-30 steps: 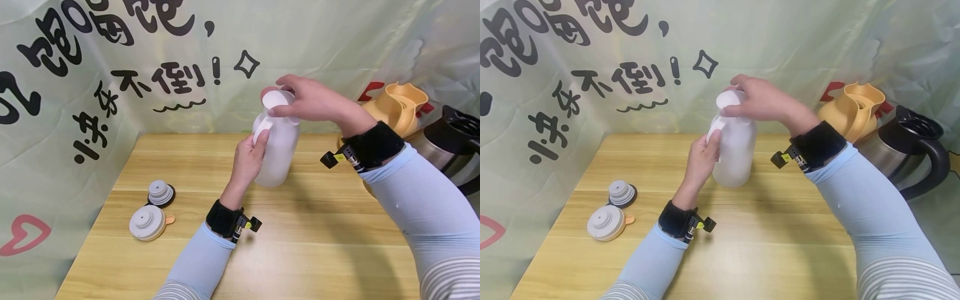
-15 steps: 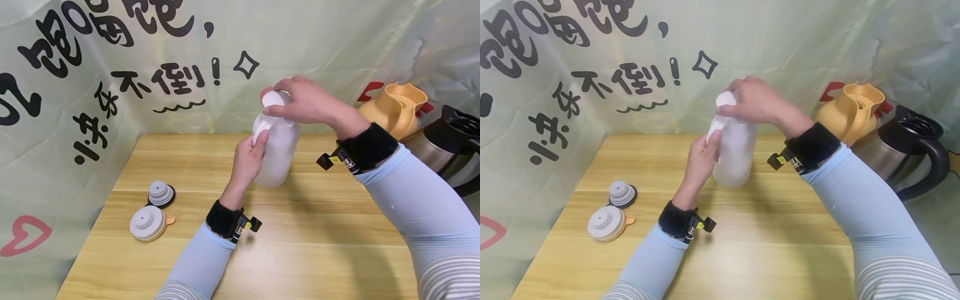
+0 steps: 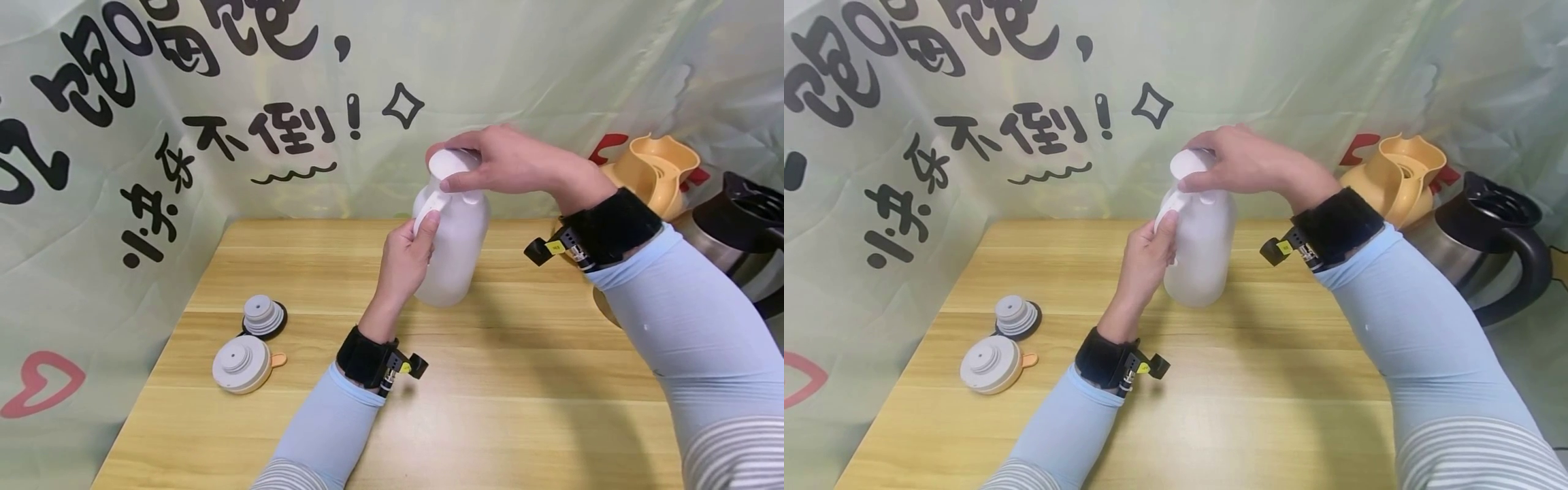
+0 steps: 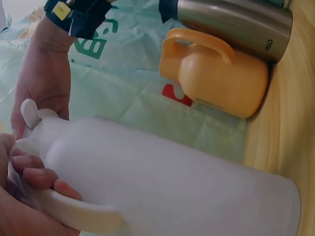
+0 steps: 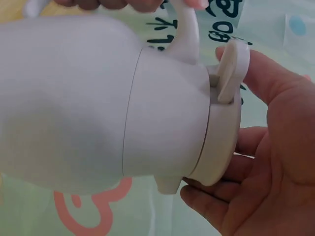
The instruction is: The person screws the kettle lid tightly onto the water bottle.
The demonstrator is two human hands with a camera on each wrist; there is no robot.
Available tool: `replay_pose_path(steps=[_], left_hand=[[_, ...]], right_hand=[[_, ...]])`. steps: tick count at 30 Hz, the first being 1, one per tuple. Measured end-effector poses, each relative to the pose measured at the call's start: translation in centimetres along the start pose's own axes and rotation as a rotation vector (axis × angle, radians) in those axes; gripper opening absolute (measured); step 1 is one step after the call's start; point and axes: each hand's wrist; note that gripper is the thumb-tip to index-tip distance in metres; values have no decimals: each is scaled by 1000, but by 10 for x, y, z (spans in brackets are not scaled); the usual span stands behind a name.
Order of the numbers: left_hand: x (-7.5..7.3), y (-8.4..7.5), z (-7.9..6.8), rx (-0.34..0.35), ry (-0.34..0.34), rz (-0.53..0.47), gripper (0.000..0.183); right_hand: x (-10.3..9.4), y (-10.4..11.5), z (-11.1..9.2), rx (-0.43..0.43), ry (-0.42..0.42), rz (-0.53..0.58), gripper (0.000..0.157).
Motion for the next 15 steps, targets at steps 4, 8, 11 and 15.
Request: replay_pose_path(steps=[4, 8, 11, 15], left_hand=[[1, -3, -2, 8, -31, 35, 53], [2, -6, -3, 17, -54, 77, 55], [2, -6, -3, 22, -59, 95, 55], [3, -7, -2, 18, -67, 117, 56]], right_hand=[[2, 3, -1, 19, -63, -84, 71], [6, 6, -4, 28, -115, -156, 75], [7, 9, -6, 25, -145, -177, 69], [8, 14, -8, 72, -163, -193, 64]])
Point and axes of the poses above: each hand's wrist, its own z-axis towards the middle knuckle, its own x-axis out of the palm, y = z × x, and after that the axes turned 15 degrees about x, right-handed
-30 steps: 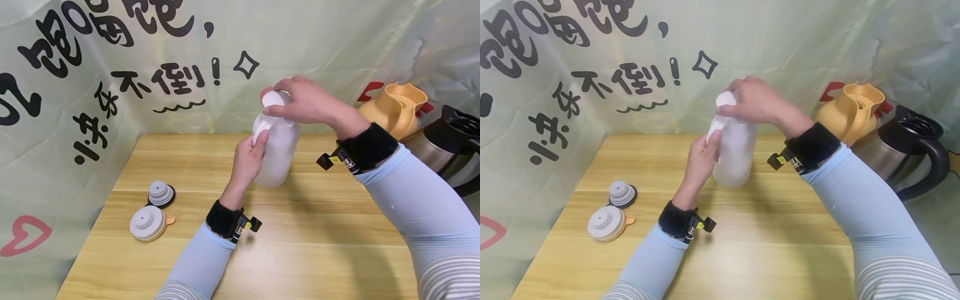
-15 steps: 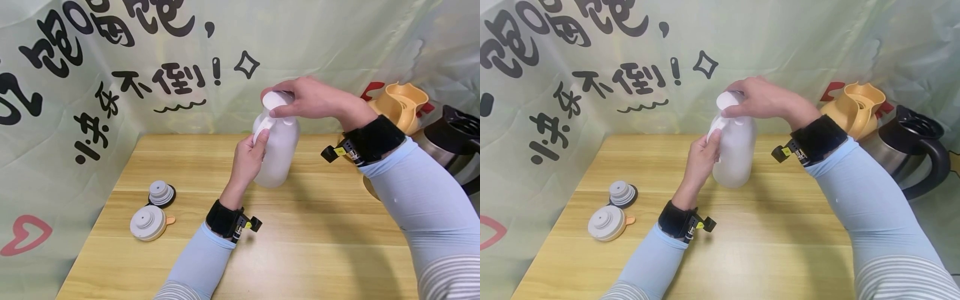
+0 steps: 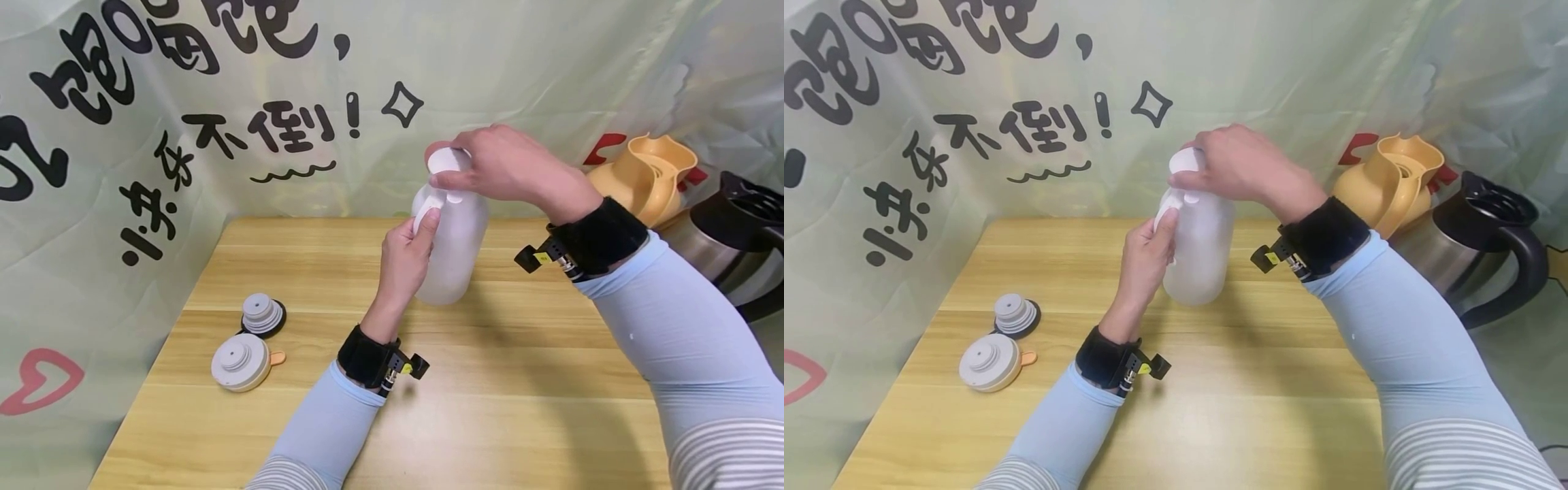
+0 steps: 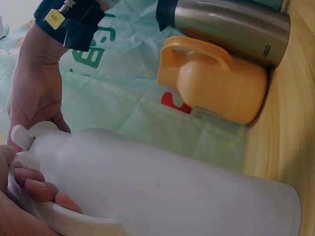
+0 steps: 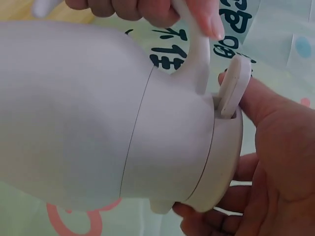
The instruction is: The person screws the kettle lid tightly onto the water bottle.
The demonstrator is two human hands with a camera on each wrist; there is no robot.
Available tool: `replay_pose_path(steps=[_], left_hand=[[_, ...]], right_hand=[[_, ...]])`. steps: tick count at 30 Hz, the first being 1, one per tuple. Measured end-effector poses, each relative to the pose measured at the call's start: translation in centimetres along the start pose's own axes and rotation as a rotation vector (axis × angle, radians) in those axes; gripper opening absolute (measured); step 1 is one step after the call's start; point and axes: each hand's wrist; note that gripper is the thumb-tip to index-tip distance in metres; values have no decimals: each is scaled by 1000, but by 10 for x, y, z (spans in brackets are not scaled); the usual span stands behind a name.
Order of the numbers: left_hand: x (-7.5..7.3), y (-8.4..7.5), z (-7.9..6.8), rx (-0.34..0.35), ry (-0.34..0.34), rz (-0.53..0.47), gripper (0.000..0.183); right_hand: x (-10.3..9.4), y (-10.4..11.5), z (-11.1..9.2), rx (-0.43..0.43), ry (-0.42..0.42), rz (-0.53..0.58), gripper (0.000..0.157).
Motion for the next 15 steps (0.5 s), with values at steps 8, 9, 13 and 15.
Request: replay_pose_path(steps=[8, 9, 13, 15], left_hand=[[1, -2, -1, -21, -14, 10, 56], [1, -2, -2, -23, -15, 10, 56], [1, -3, -2, -24, -21, 13, 56], [0, -3, -2, -23, -21, 19, 57]], right_hand=[[5, 11, -4, 120, -71, -40, 66], [6, 13, -5, 133, -81, -36, 67], [11, 17, -7, 167, -122, -13, 67], [13, 19, -8, 176, -141, 1, 63]])
Point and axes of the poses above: each hand's wrist, its own z-axis towards the middle knuckle, its own x-axis out of the palm, y = z × x, and after that the axes turned 15 degrees about x, right-handed
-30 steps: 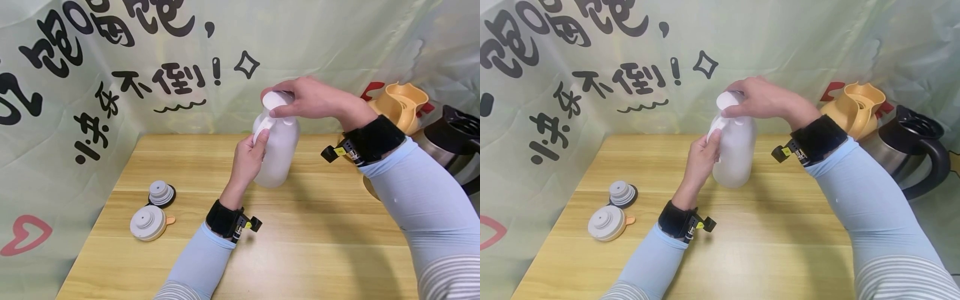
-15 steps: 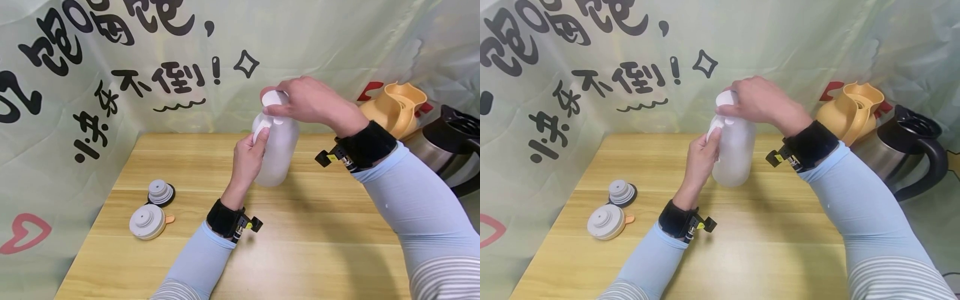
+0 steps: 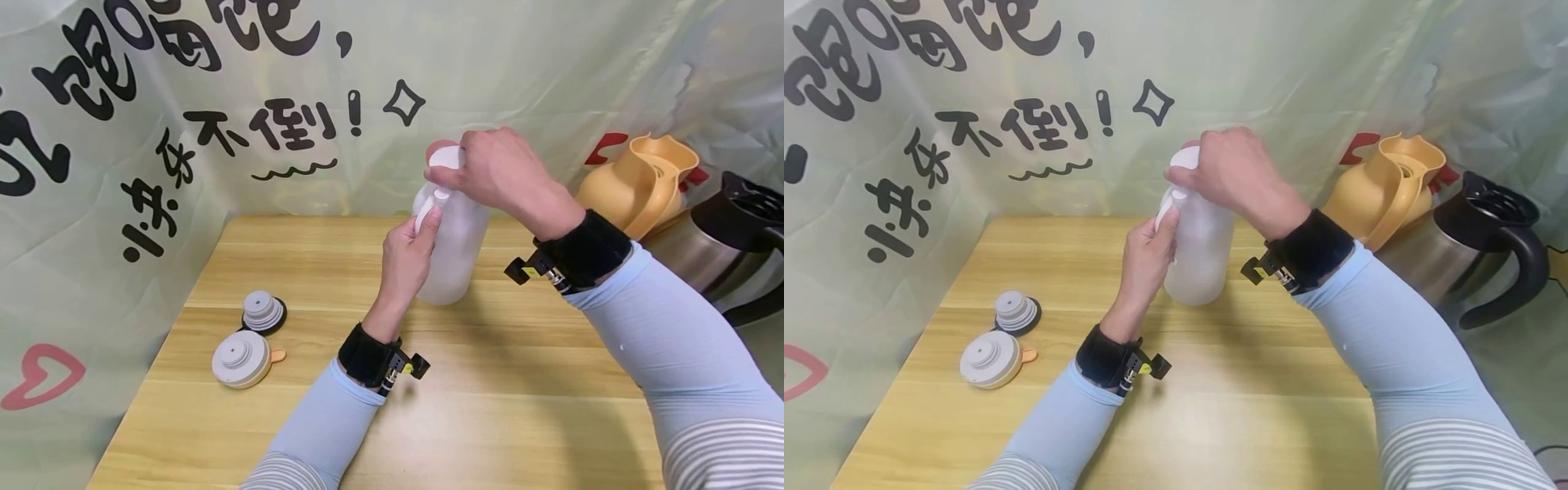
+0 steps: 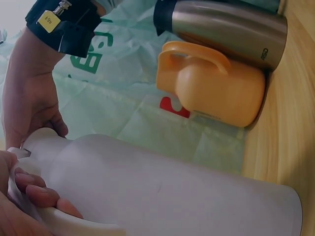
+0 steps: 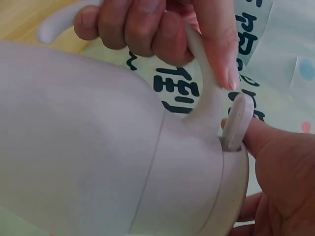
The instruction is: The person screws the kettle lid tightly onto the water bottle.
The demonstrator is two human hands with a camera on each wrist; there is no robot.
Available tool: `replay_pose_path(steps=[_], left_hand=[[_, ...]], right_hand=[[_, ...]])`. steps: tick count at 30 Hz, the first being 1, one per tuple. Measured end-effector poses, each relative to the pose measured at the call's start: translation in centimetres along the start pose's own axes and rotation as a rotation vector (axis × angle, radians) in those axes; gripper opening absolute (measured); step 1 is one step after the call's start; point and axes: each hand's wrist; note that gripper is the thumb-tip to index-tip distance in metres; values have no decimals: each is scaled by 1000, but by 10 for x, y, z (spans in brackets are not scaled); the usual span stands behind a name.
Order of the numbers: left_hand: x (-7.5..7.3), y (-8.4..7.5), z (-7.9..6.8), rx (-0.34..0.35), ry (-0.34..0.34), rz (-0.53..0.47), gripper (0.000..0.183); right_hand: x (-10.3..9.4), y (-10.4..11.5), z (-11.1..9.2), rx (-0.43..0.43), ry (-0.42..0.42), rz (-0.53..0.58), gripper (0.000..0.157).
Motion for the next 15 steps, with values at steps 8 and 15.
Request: replay_pose_path(steps=[8, 15], left_hand=[[-1, -1, 0, -6, 4, 18, 60], [0, -1, -1, -13, 2, 10, 61]], right_hand=[[5, 6, -4, 25, -75, 8, 54], [16, 4, -9, -107, -257, -92, 38]])
Point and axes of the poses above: each hand's wrist, its own z-axis towards the middle knuckle, its own x-axis out of the palm, y = z × x, and after that the axes turned 15 degrees about x, right-handed
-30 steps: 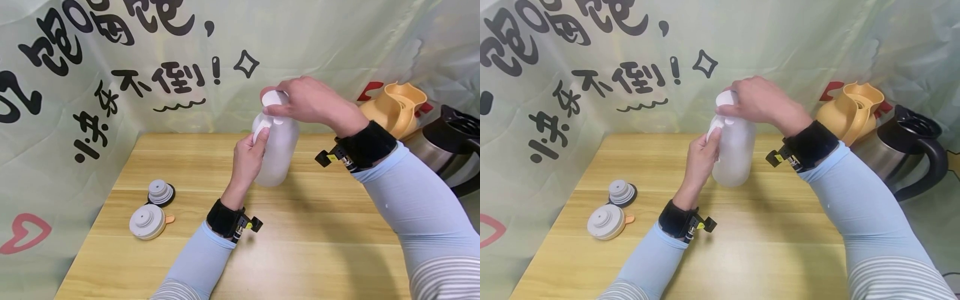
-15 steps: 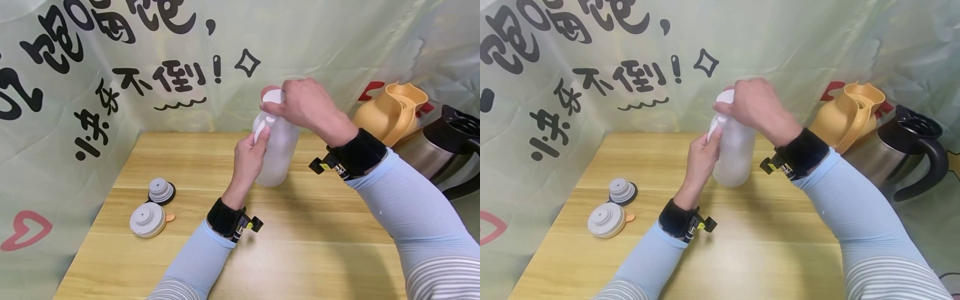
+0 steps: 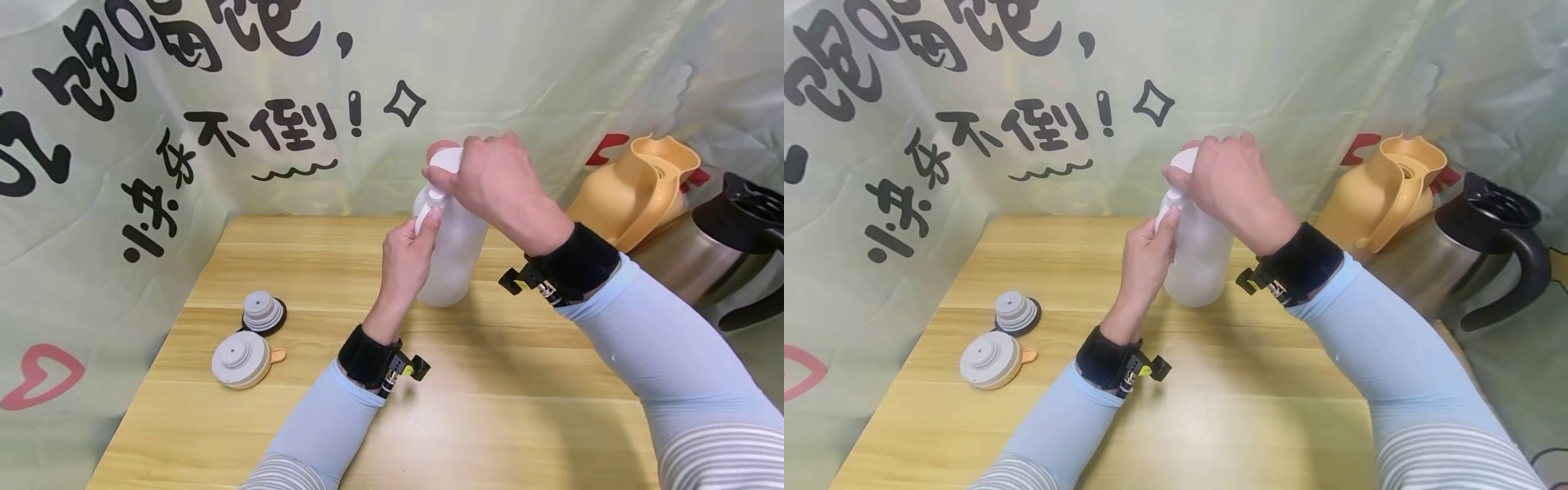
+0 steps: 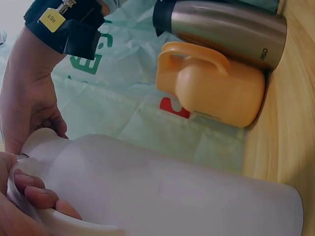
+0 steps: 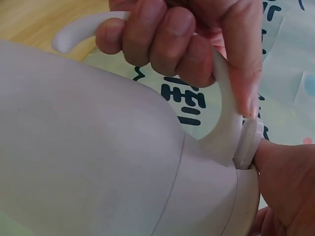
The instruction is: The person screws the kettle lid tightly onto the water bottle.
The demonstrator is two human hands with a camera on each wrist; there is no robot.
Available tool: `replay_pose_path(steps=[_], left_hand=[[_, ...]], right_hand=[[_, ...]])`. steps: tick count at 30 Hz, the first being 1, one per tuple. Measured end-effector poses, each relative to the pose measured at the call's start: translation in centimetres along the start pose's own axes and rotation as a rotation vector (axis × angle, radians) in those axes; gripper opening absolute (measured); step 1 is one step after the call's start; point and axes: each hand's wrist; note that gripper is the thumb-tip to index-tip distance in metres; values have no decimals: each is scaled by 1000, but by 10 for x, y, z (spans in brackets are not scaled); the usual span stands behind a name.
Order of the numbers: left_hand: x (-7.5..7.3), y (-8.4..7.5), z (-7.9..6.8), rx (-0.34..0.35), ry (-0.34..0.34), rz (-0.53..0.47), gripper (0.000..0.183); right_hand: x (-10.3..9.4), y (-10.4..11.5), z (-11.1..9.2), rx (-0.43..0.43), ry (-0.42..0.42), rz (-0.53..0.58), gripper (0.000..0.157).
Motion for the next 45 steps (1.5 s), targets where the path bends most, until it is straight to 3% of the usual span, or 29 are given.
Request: replay_pose_path(steps=[6, 10, 16, 22, 27, 33, 39, 42, 45], left_hand=[[-1, -1, -1, -2, -5, -13, 60], [-1, -1, -2, -1, -5, -18, 60], [-2, 0, -2, 21, -20, -25, 59], [0, 0, -3, 60, -17, -34, 58], [0, 0, -3, 46, 0, -63, 53], [-2, -2, -2, -10, 26, -240, 47], [-10, -5, 1, -58, 160, -403, 42], [-12, -5, -1, -41, 208, -401, 42], [-12, -4, -4, -5, 201, -349, 45]], right_hand=[[4, 1, -6, -21, -80, 18, 41], [4, 3, -8, 19, -84, 35, 50], [14, 1, -9, 5, -179, 42, 63], [22, -3, -8, 111, -73, 202, 69], [26, -7, -9, 75, -15, 335, 64], [34, -17, -13, -1, -34, 506, 45], [39, -25, -25, 57, -33, 663, 56], [42, -27, -27, 79, -26, 739, 55], [45, -27, -31, 116, -18, 808, 53]])
Point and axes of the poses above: each hand's wrist, its own z-axis towards the middle knuckle, its own x-axis out of the palm, y = z × x, and after that the axes turned 15 degrees about x, right-handed
